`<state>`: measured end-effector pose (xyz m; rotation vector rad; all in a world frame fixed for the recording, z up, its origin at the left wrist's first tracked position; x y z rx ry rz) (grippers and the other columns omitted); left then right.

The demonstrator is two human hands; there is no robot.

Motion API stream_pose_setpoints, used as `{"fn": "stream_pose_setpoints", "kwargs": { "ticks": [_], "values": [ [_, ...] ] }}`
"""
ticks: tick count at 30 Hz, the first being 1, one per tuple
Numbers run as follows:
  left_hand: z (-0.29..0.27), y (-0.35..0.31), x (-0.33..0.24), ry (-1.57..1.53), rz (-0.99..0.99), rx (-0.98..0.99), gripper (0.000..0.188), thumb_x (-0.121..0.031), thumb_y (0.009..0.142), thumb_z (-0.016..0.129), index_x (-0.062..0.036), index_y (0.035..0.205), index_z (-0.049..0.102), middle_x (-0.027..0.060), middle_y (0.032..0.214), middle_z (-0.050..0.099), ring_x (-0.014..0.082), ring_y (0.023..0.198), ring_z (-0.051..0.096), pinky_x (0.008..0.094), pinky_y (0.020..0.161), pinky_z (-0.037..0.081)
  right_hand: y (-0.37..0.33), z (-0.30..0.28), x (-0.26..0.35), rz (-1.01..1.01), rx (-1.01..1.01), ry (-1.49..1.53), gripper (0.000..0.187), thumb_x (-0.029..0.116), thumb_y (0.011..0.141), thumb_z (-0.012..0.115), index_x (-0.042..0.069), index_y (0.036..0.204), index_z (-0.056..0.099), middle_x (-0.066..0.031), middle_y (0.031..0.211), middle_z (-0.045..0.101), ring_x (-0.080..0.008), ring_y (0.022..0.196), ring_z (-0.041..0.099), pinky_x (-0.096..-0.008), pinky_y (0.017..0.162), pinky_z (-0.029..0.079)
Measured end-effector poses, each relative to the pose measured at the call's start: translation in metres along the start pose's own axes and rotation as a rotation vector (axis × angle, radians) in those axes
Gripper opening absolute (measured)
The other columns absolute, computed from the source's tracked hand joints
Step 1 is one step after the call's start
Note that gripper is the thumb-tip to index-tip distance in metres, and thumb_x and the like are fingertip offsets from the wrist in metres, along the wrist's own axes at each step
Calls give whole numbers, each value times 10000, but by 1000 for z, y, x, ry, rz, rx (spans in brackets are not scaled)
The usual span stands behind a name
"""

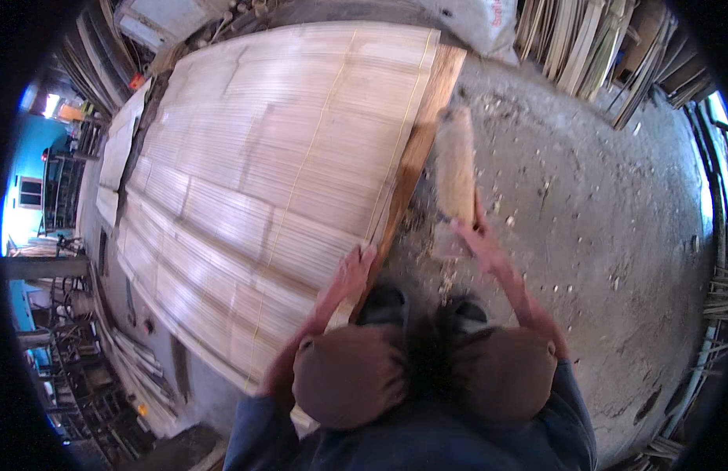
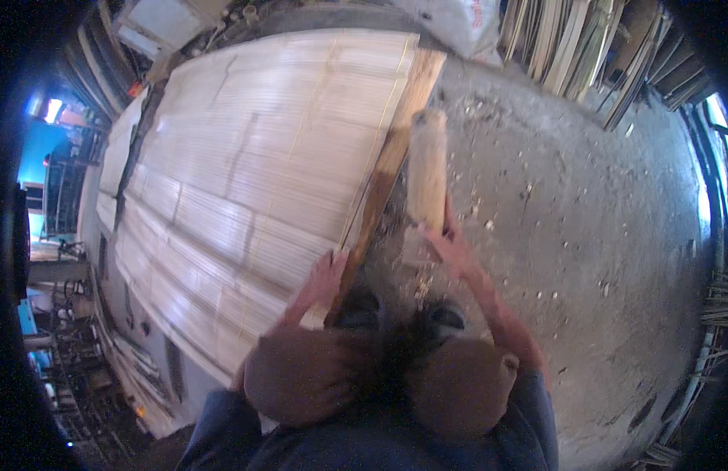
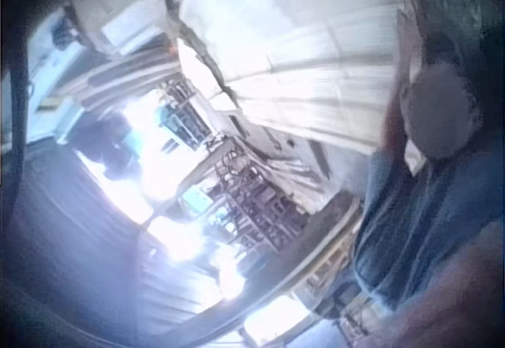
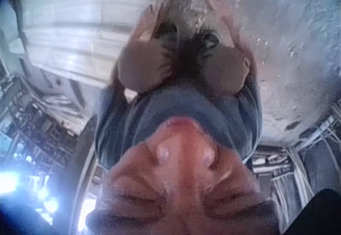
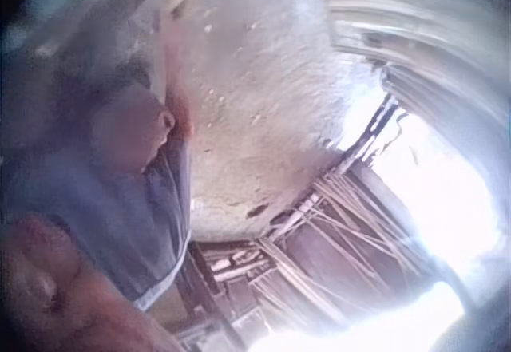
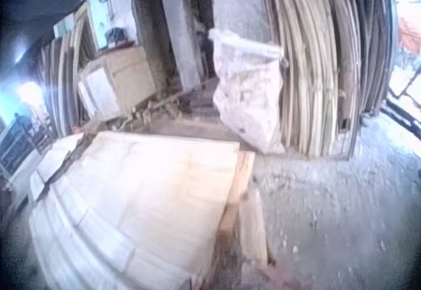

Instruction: The person repeatedly strikes the edge of a large bamboo mat with a wooden mallet to flatten or secure it. The person occasionally repositions the mat and uses a knife to adjust the edge before continuing to hammer.

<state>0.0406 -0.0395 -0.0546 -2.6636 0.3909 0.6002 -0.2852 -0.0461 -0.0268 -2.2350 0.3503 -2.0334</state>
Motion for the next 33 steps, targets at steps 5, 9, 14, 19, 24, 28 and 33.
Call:
{"fn": "stream_pose_setpoints", "kwargs": {
  "ticks": [5,9,14,19,24,28,33],
  "values": [
    [-21,14,-48,-157,-151,177,554,-452,1040,442,80,1165,528,410,1103,606,583,1041,575,603,864,484,-37,-8,-22,105,-71,300,961,229,935,691,116,1635,43,-96,1663,226,-236,1469,308,-378,1177,303],
    [-7,20,-38,27,94,191,624,-480,1041,427,113,1222,494,419,1078,612,582,1092,561,611,883,473,-38,-11,19,-27,-129,257,980,270,921,703,103,1633,52,-127,1638,272,-257,1430,380,-378,1143,368],
    [-29,-5,-6,-256,-185,78,562,-461,1052,434,90,1111,524,387,939,617,524,981,619,564,785,491,-33,-56,221,-617,-364,24,993,236,892,710,96,1630,60,-212,1602,279,-290,1392,431,-425,1082,457],
    [-15,6,-23,-265,-103,15,587,-484,1049,442,91,1089,550,375,868,626,543,952,623,572,777,492,-34,-140,269,-971,-802,-185,982,221,886,719,79,1623,85,-215,1569,337,-294,1372,462,-421,1065,467],
    [-4,18,-17,-202,-80,-44,616,-498,1041,445,86,1217,528,407,967,625,571,1019,595,595,840,491,4,-32,23,-315,-134,-475,972,205,880,727,62,1617,109,-219,1536,395,-297,1352,494,-417,1047,476],
    [10,-4,9,-52,-43,-24,605,-512,1035,437,56,1228,521,417,1076,604,588,1078,552,611,879,483,-17,-10,-5,-173,-36,-211,964,192,876,734,49,1611,129,-222,1510,441,-300,1336,519,-414,1034,483],
    [4,20,-9,-171,-84,111,571,-492,1037,441,44,1221,507,392,1069,621,576,1114,535,614,845,491,-63,-14,0,-48,9,-59,989,208,866,747,32,1609,118,-248,1542,409,-353,1372,485,-428,1096,426]
  ]
}}
Point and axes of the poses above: each hand's wrist, its own y-axis towards the middle knuckle, its own z-axis out of the palm, x = y × z, the point moved 8 cm from there along y, towards the middle knuckle
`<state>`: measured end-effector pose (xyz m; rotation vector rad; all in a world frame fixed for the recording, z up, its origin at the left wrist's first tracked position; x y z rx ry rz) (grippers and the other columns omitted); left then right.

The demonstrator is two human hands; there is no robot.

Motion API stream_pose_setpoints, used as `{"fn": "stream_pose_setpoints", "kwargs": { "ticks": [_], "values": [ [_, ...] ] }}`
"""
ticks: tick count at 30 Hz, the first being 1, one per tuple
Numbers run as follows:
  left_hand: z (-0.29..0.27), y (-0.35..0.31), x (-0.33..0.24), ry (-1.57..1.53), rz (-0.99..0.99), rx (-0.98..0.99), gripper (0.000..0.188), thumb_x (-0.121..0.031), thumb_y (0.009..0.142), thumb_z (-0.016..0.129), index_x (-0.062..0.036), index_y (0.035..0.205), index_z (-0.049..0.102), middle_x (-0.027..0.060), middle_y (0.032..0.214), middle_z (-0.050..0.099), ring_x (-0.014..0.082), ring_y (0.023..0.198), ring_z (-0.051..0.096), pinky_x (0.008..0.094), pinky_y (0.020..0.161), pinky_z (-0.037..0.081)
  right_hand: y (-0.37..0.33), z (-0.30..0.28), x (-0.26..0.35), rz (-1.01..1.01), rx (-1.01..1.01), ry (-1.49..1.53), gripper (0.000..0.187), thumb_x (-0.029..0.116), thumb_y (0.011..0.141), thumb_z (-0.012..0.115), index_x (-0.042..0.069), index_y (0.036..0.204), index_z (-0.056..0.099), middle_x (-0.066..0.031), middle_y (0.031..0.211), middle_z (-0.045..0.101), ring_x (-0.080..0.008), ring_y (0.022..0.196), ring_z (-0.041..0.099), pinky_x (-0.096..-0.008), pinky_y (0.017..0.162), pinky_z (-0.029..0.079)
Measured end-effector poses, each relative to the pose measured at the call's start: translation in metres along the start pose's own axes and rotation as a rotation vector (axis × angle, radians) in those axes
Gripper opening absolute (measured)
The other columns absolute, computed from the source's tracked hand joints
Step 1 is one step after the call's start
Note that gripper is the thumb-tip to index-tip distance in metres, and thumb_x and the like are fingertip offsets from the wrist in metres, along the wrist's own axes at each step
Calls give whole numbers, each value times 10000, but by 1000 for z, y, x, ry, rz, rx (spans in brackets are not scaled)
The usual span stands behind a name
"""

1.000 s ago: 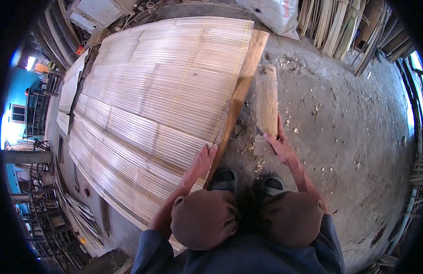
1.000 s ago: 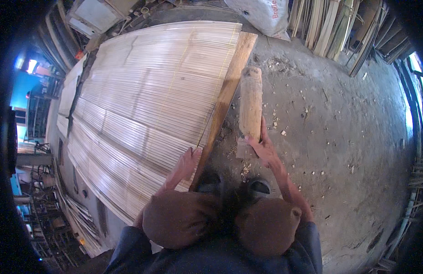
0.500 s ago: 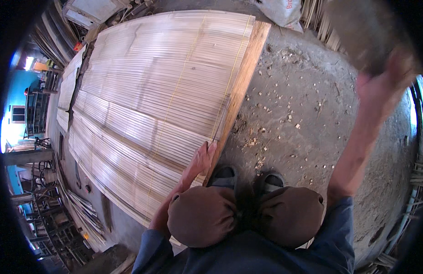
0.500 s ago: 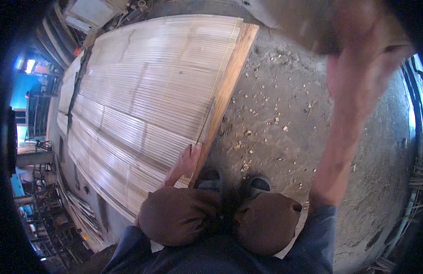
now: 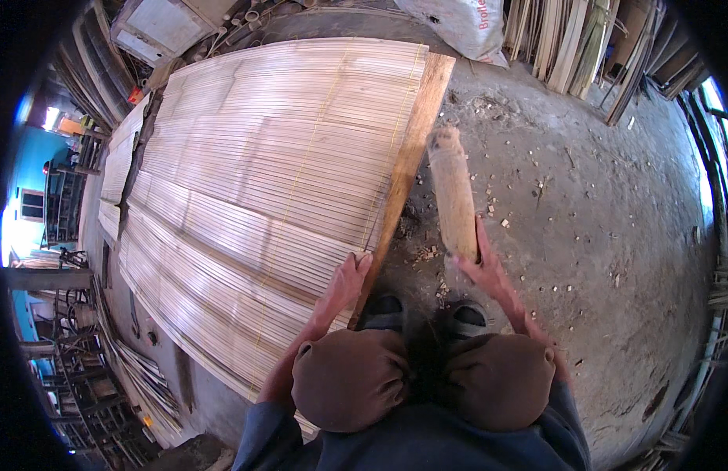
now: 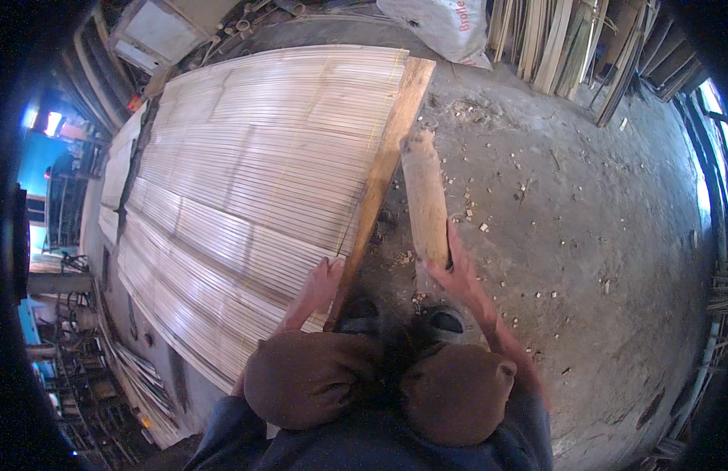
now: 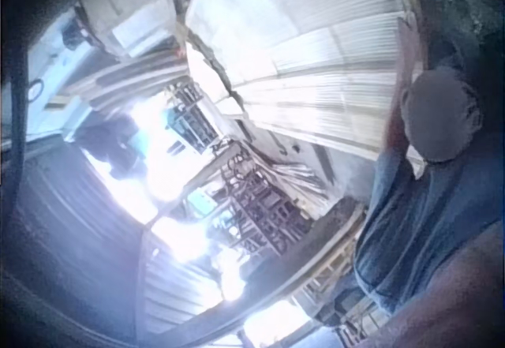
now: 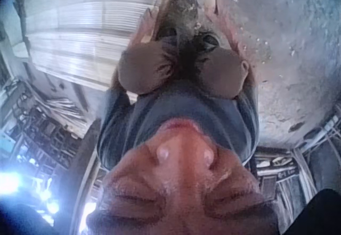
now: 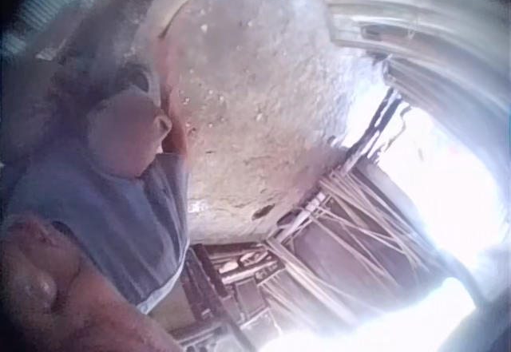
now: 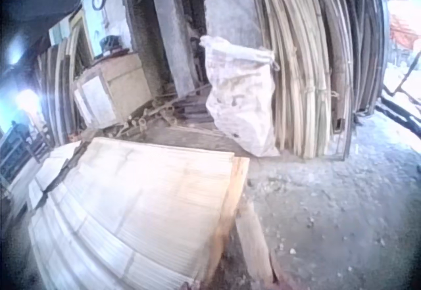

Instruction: The person repeatedly strikes the edge of a large bamboo mat with a wooden mallet to flatten or secure it. The person occasionally repositions the mat and uses a knife to adjust the edge before continuing to hammer.

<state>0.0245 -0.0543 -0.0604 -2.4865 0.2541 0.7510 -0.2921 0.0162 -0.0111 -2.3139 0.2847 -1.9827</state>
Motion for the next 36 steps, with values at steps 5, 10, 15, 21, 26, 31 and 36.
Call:
{"fn": "stream_pose_setpoints", "kwargs": {
  "ticks": [5,10,15,21,26,31,36],
  "values": [
    [-59,-32,-73,37,-116,82,626,-500,1042,392,77,1232,540,388,1128,612,559,1131,552,564,935,460,-56,12,-6,-28,-18,-153,1032,231,828,771,68,1615,125,-259,1533,405,-372,1362,491,-439,1078,441],
    [-71,-20,-65,1,-168,117,719,-584,1025,386,88,1173,591,359,1107,628,492,1118,599,505,965,459,-52,0,-24,1,45,-602,1050,236,775,806,114,1606,175,-250,1347,535,-457,1177,581,-490,966,515],
    [-81,-14,-68,-9,-174,171,778,-627,1019,362,99,1158,603,341,1088,636,449,1094,616,464,963,451,-51,-16,-26,-62,67,-670,1031,238,759,807,129,1596,215,-251,1339,522,-467,1121,592,-510,911,533],
    [-92,-20,-84,15,-164,153,796,-647,1008,365,98,1143,614,332,1125,636,426,1133,607,444,971,448,-50,-9,-16,-155,-58,-576,1025,171,737,805,137,1591,241,-247,1326,521,-449,1194,553,-501,975,495],
    [-90,-1,-59,-59,-133,176,800,-657,1004,370,97,1139,604,297,1095,647,380,1095,619,443,958,451,-34,-20,-38,11,88,-735,1046,229,753,803,142,1609,209,-234,1279,581,-433,1190,572,-478,997,491],
    [-67,-18,-51,-108,-196,150,803,-654,1004,375,106,1100,613,294,1072,652,377,1033,625,455,938,458,-39,-12,-41,98,124,-309,1038,257,771,813,147,1606,206,-267,1443,489,-424,1248,567,-472,1021,483],
    [-72,-18,-57,-102,-136,95,820,-669,1002,365,106,1073,623,282,1000,657,371,978,629,457,908,468,-44,-8,-9,-100,-16,-469,1038,235,767,815,151,1605,208,-261,1385,530,-446,1208,584,-481,988,506]
  ]
}}
Point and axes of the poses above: each hand's wrist, its own y-axis towards the middle knuckle, its own z-axis out of the palm, x = y × z, the point moved 8 cm from there along y, towards the middle knuckle
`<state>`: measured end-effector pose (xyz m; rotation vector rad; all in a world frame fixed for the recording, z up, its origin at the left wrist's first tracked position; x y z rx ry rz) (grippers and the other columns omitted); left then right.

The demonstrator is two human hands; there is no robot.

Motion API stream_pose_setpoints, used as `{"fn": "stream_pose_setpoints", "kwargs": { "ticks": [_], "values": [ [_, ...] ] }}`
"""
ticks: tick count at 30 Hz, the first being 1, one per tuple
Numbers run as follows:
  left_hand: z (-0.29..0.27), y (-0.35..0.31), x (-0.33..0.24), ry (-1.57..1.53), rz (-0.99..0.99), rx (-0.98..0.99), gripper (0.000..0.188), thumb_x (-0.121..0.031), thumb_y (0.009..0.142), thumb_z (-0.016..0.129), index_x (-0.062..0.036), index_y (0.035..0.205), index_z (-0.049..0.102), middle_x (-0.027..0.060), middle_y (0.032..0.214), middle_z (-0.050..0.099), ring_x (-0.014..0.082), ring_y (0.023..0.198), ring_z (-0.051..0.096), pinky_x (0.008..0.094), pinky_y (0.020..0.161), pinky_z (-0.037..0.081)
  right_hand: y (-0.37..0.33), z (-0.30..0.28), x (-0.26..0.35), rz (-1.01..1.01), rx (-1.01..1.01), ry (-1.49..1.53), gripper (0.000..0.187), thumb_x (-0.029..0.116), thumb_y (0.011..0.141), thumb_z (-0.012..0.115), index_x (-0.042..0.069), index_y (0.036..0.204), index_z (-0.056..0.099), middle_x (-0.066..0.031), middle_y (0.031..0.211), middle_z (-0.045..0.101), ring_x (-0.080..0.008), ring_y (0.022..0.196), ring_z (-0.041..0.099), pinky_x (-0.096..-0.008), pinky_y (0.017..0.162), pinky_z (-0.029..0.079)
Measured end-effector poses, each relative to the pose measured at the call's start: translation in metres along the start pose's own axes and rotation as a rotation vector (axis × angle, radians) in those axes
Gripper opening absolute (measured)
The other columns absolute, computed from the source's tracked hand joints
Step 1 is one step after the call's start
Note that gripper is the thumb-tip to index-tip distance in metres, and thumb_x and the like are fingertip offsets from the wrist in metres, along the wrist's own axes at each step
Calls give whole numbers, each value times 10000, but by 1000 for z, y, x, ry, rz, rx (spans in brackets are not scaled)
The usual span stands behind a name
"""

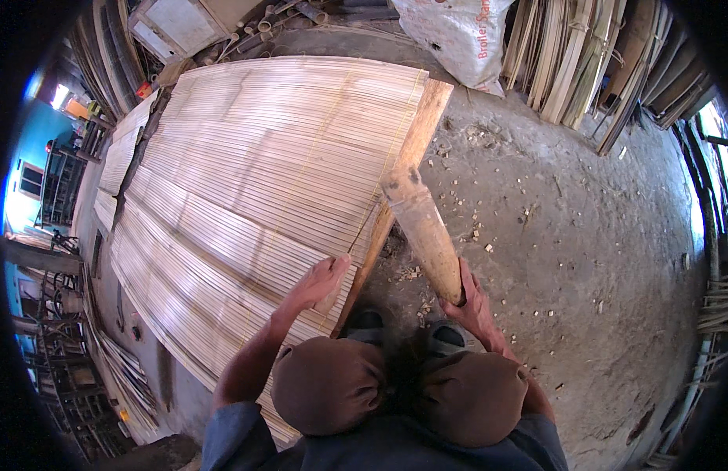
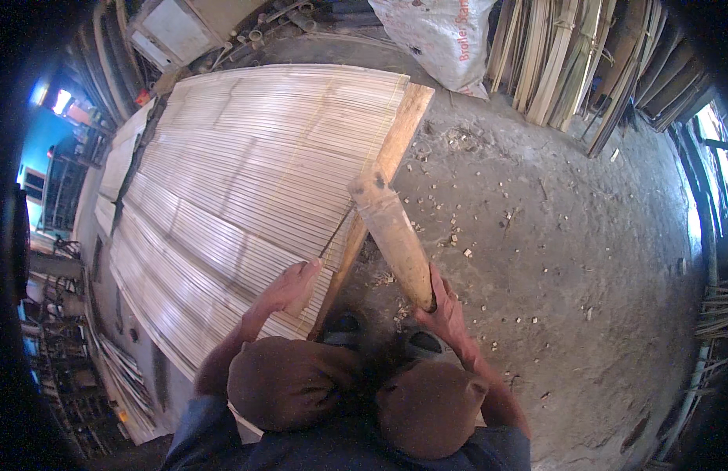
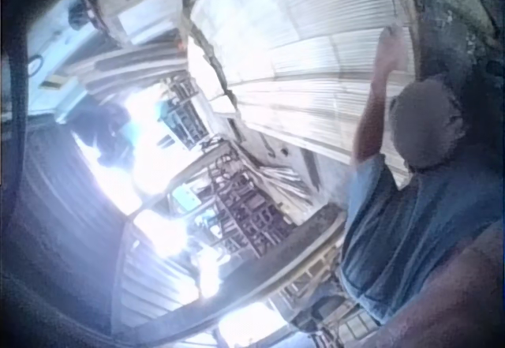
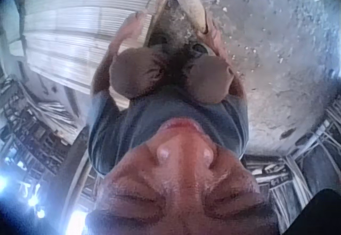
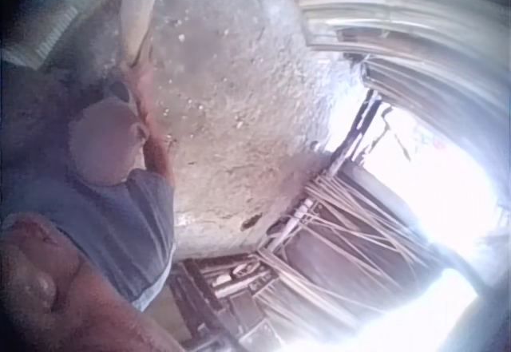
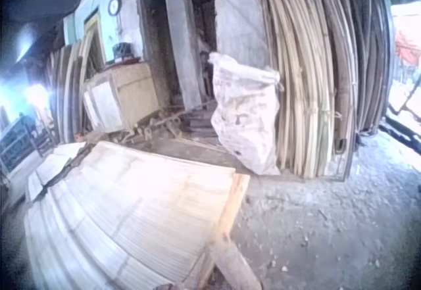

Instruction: The person repeatedly strikes the edge of a large bamboo mat with a wooden mallet to flatten or secure it. The person occasionally repositions the mat and uses a knife to adjust the edge before continuing to hammer.

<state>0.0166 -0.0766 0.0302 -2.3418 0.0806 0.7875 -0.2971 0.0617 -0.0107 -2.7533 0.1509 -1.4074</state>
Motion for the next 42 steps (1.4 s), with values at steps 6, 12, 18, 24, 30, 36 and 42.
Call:
{"fn": "stream_pose_setpoints", "kwargs": {
  "ticks": [6,12,18,24,30,36,42],
  "values": [
    [-13,4,-14,-5,-37,162,854,-686,999,357,115,1135,622,247,969,664,345,950,634,431,899,481,18,-8,-40,105,128,-220,1067,215,727,837,187,1603,229,-253,1307,585,-443,1155,611,-497,932,531],
    [9,-1,8,-232,-5,126,847,-715,977,423,81,1201,605,150,955,662,216,870,624,374,737,510,14,6,-30,96,176,208,973,254,807,797,102,1593,243,-272,1437,508,-417,1287,557,-456,1062,463],
    [7,-10,-21,-59,-27,203,611,-553,1005,534,39,1151,581,31,826,574,105,764,541,304,629,460,3,-4,-5,38,60,275,936,280,839,765,17,1573,247,-265,1464,497,-381,1328,537,-426,1084,441],
    [18,13,27,-150,72,92,583,-529,946,628,48,1033,613,96,839,605,173,744,573,355,673,483,-5,-10,-4,104,99,254,910,261,851,748,32,1577,248,-263,1450,499,-370,1333,514,-429,1081,425],
    [-27,-5,-36,-176,-114,224,599,-540,948,609,54,1024,626,115,845,637,179,753,618,344,646,495,-7,-28,-29,-41,-36,-124,999,260,753,829,91,1574,285,-261,1397,506,-446,1237,538,-495,1016,481],
    [-32,1,-38,-183,-82,313,563,-501,960,552,49,890,648,72,659,627,175,573,642,354,510,488,20,-16,-46,-22,116,-227,988,222,759,821,166,1593,295,-269,1394,527,-438,1250,558,-481,1026,488],
    [-23,-2,-27,-65,12,178,523,-486,979,575,34,992,624,92,760,628,175,622,639,332,534,503,3,-1,-34,31,143,319,964,189,787,774,66,1587,252,-262,1385,558,-403,1267,580,-442,1032,496]
  ]
}}
Point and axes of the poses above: each hand's wrist, its own y-axis towards the middle knuckle, its own z-axis out of the palm, x = y × z, the point moved 8 cm from there along y, towards the middle knuckle
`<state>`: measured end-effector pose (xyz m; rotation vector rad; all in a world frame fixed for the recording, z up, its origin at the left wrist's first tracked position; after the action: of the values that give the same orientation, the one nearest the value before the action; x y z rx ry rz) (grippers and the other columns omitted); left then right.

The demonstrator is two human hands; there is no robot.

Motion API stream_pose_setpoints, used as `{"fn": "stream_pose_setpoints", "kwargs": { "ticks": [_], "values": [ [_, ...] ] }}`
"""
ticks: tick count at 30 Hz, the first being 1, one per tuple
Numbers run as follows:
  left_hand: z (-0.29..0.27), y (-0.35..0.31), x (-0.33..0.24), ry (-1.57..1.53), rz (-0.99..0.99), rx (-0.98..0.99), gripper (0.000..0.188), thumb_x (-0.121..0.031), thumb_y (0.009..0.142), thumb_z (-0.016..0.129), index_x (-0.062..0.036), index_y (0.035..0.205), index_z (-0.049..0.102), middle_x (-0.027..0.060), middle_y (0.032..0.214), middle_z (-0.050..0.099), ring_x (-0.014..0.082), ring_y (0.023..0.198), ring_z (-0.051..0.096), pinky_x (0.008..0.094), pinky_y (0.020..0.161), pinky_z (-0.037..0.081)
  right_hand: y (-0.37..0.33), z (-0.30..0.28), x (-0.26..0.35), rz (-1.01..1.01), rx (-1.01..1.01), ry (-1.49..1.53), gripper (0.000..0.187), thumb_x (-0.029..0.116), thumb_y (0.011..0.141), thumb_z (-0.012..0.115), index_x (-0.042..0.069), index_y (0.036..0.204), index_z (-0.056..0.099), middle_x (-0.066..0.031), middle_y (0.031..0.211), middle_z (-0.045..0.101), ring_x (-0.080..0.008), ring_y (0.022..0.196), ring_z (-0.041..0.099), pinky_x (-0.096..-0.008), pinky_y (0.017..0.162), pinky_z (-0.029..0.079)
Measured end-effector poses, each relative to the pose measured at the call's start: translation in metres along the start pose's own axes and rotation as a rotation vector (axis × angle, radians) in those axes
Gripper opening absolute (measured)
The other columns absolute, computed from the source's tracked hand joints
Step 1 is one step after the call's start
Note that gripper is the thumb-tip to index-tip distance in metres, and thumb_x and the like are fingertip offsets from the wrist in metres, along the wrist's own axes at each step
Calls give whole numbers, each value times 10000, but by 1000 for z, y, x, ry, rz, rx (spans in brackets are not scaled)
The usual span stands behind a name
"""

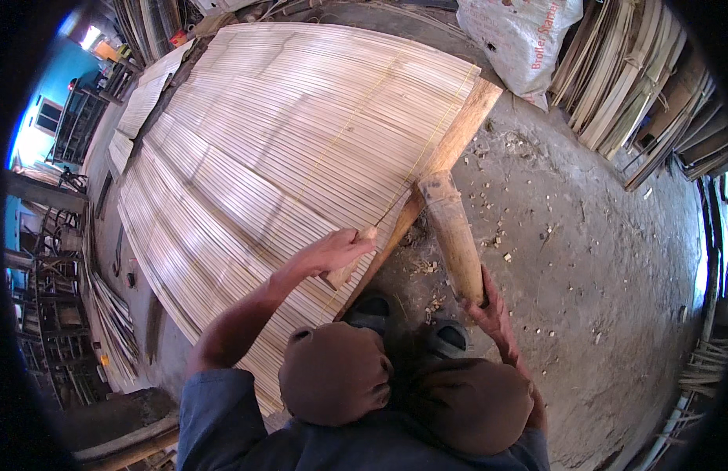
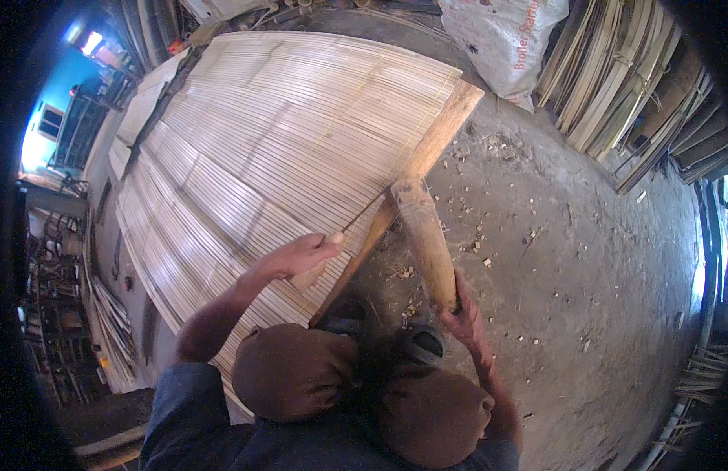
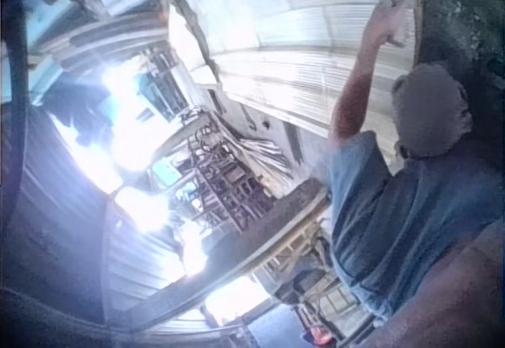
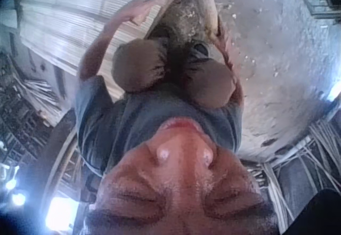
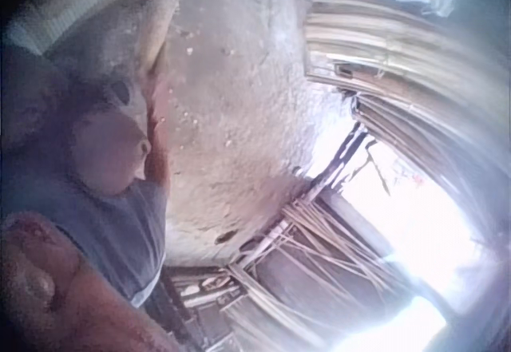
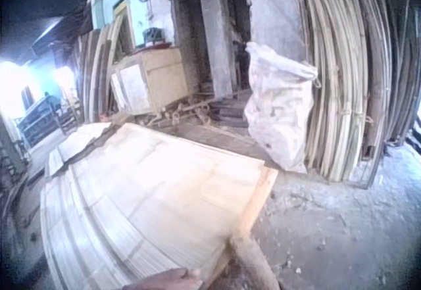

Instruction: The person repeatedly strikes the edge of a large bamboo mat with a wooden mallet to flatten or secure it. The person occasionally repositions the mat and uses a knife to adjust the edge before continuing to hammer.

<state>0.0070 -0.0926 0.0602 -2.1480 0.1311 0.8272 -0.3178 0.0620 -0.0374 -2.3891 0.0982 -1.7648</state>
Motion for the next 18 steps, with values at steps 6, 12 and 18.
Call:
{"fn": "stream_pose_setpoints", "kwargs": {
  "ticks": [6,12,18],
  "values": [
    [-2,-2,-12,-159,-65,92,561,-504,977,533,46,912,622,136,770,655,204,602,668,326,490,503,-8,-8,11,-33,-133,-396,977,235,770,797,90,1585,278,-241,1404,523,-390,1255,567,-443,1017,490],
    [-12,-4,-29,-281,-89,173,519,-457,1004,504,48,929,602,114,711,629,201,552,662,325,443,517,8,-18,5,-3,-27,-616,983,247,748,813,98,1574,301,-218,1375,531,-410,1227,561,-474,1006,494],
    [-19,-3,-34,-242,-98,239,561,-511,1016,496,29,907,604,103,704,615,192,556,649,326,462,531,-7,-21,13,-114,-215,-532,957,245,754,817,100,1562,325,-207,1368,529,-411,1216,553,-482,994,490]
  ]
}}
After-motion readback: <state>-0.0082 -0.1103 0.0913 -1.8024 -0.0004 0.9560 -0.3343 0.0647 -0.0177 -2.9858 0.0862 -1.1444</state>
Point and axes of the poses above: each hand's wrist, its own y-axis towards the middle knuckle, its own z-axis out of the palm, x = y × z, the point moved 8 cm from there along y, towards the middle knuckle
